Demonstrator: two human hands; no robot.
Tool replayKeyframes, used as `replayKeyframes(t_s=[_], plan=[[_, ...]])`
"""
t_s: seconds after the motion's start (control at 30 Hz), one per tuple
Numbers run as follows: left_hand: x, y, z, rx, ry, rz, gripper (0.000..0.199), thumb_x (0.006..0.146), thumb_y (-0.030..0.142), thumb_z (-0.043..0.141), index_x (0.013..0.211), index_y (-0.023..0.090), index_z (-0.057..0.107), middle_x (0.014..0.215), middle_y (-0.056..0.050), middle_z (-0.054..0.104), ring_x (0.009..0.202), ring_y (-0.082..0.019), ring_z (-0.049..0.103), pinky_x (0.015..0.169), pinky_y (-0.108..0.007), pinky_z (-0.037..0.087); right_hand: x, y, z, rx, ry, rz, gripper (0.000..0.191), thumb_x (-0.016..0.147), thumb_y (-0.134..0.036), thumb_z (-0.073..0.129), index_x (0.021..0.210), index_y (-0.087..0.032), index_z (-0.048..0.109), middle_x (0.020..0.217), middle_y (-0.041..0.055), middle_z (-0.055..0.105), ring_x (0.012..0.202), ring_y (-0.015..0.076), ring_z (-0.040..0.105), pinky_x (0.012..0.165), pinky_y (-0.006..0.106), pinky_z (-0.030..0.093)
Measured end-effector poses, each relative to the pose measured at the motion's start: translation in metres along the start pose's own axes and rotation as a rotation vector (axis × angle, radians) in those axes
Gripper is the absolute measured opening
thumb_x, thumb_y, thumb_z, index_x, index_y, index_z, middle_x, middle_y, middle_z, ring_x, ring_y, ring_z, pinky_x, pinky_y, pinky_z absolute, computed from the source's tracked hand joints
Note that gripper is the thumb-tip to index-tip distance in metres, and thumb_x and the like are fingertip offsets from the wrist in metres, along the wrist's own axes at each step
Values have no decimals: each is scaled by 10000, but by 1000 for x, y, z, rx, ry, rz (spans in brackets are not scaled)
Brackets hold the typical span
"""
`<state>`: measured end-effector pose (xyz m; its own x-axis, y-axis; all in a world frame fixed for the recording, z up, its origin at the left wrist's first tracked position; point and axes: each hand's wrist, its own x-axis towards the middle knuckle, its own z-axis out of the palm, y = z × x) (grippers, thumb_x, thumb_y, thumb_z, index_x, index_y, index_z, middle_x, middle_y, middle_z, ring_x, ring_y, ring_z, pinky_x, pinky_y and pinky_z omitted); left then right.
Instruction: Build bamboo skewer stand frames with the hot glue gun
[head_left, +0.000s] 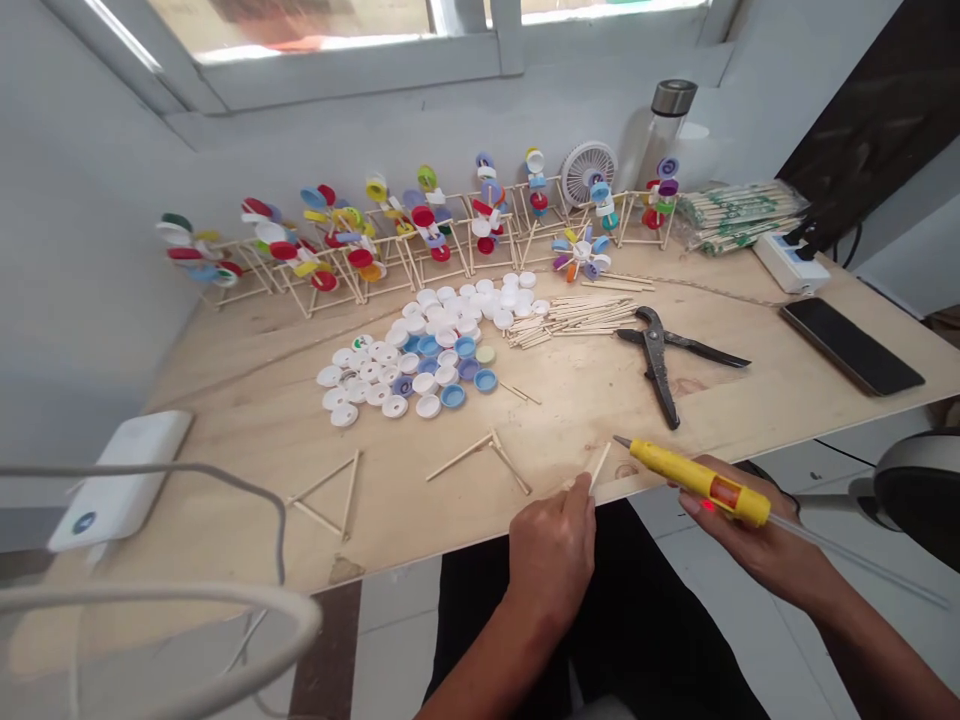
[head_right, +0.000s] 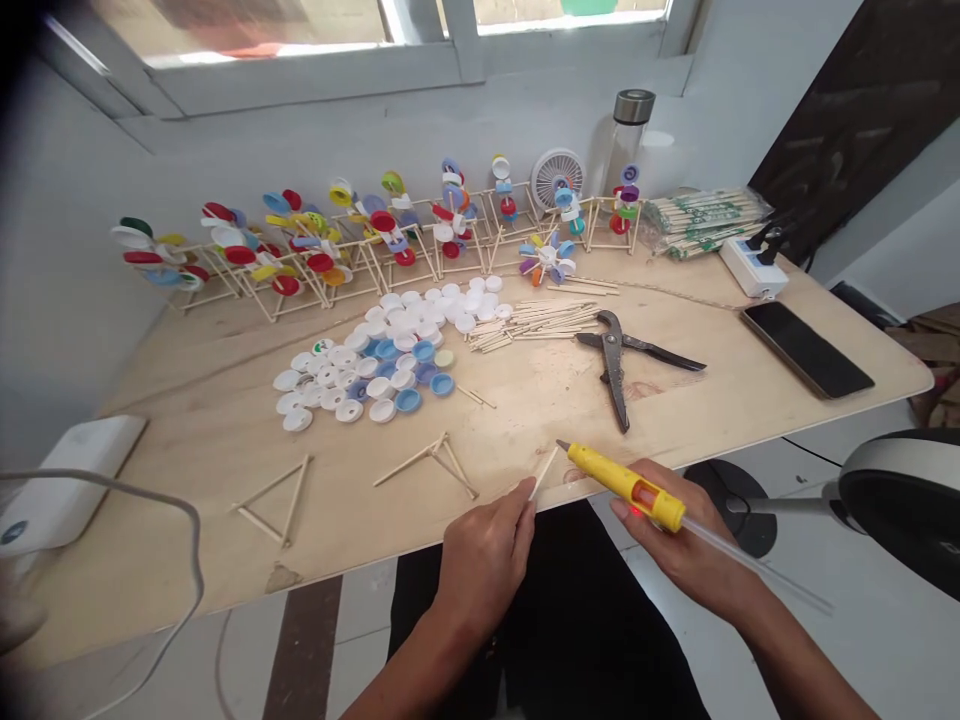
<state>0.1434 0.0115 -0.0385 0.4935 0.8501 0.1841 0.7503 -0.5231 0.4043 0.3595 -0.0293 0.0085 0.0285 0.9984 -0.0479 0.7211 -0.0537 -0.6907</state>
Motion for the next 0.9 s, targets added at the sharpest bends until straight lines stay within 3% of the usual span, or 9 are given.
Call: replayKeyframes(t_s=[0.07, 0.23, 0.53, 0.67, 0.83, 0.9], plan=[[4, 1, 1, 84, -18, 25, 295, 853, 119, 454, 1111, 138, 595, 698, -26, 702, 558, -172, 641, 507, -262, 462, -2, 0, 1, -37, -69, 13, 205, 883, -409, 477, 826, -225, 549, 719, 8, 593, 627, 151, 568, 589, 278, 478], [10, 4, -2, 196, -85, 42, 350, 795, 75, 505, 1125, 150, 591, 678, -10, 687, 541, -180, 627, 496, -275, 448, -3, 3, 5, -88, -89, 11, 229, 889, -418, 467, 781, -221, 508, 719, 2, 558, 634, 141, 534, 585, 275, 443], [13, 2, -4, 133, -185, -13, 366, 840, 101, 438, 1172, 165, 578, 687, -36, 695, 553, -183, 626, 510, -267, 422, 1, 4, 6, -84, -89, 29, 221, 877, -426, 483, 798, -227, 538, 741, 7, 584, 642, 149, 560, 582, 279, 466], [16, 1, -12, -174, -205, -150, 342, 891, 186, 381, 1153, 164, 600, 710, -57, 697, 583, -167, 626, 561, -264, 437, 1, 5, 6, -67, -60, 42, 222, 874, -422, 489, 759, -235, 526, 673, -5, 552, 581, 147, 532, 537, 276, 454], [23, 0, -21, -978, -358, -509, 410, 902, 364, 395, 1195, 137, 570, 518, 31, 565, 376, -81, 450, 426, -201, 355, 0, 4, 5, -27, 23, 90, 255, 858, -466, 501, 744, -241, 541, 648, 0, 551, 574, 157, 546, 518, 264, 464], [25, -1, -21, -1178, -376, -618, 456, 880, 397, 431, 1213, 109, 550, 500, 41, 547, 343, -67, 406, 383, -188, 296, -1, 4, 5, -38, 77, 97, 262, 848, -468, 520, 718, -241, 538, 618, -7, 546, 544, 149, 542, 496, 255, 460]])
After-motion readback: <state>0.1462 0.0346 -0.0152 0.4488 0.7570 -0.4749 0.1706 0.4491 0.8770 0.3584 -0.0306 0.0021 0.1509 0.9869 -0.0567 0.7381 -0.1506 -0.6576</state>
